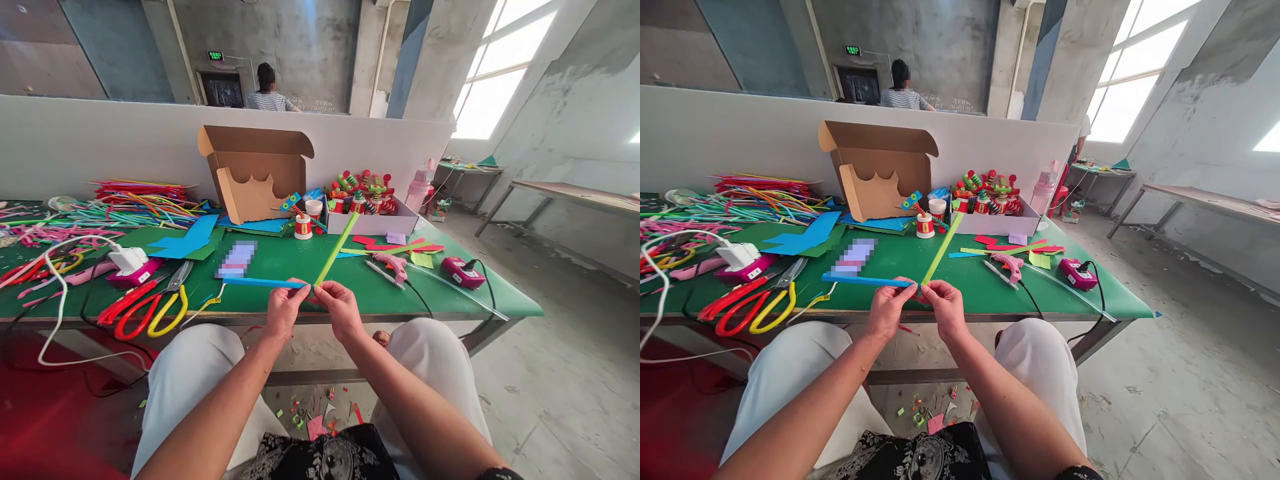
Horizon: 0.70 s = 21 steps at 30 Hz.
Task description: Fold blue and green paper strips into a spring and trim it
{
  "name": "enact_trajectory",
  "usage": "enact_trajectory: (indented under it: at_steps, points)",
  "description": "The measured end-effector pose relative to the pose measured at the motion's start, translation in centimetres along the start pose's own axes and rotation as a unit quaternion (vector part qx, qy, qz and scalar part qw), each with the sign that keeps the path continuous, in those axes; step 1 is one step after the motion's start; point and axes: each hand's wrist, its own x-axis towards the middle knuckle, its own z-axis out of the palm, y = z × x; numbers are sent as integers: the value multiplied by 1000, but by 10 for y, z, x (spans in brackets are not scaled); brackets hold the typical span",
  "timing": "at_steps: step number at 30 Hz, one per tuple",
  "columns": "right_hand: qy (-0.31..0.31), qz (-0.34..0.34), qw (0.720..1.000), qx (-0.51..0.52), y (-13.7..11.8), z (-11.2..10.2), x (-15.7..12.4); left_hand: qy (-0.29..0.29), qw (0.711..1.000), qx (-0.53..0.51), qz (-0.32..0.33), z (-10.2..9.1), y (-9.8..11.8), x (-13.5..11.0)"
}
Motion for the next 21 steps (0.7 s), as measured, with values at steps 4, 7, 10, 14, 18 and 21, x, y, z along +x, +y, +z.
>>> enact_trajectory:
  at_steps: [4,7,10,14,18,21]
  points:
    - [-18,-3,1000,-21,-1,1,-2,19,999,-23,-13,1,-3,0]
    - [-25,-6,999,-30,-2,1,-2,39,997,-66,-33,2,-4,1]
    - [-11,-13,1000,-23,-2,1,-2,18,994,-100,-49,3,-4,0]
    - [-2,-29,1000,-6,-1,3,-3,-9,991,-116,-69,5,-5,0]
    - [-15,-30,999,-10,2,4,-6,26,995,-80,-55,3,-8,1]
    - [-22,-19,999,-33,2,2,-4,28,998,-36,-43,-2,-6,3]
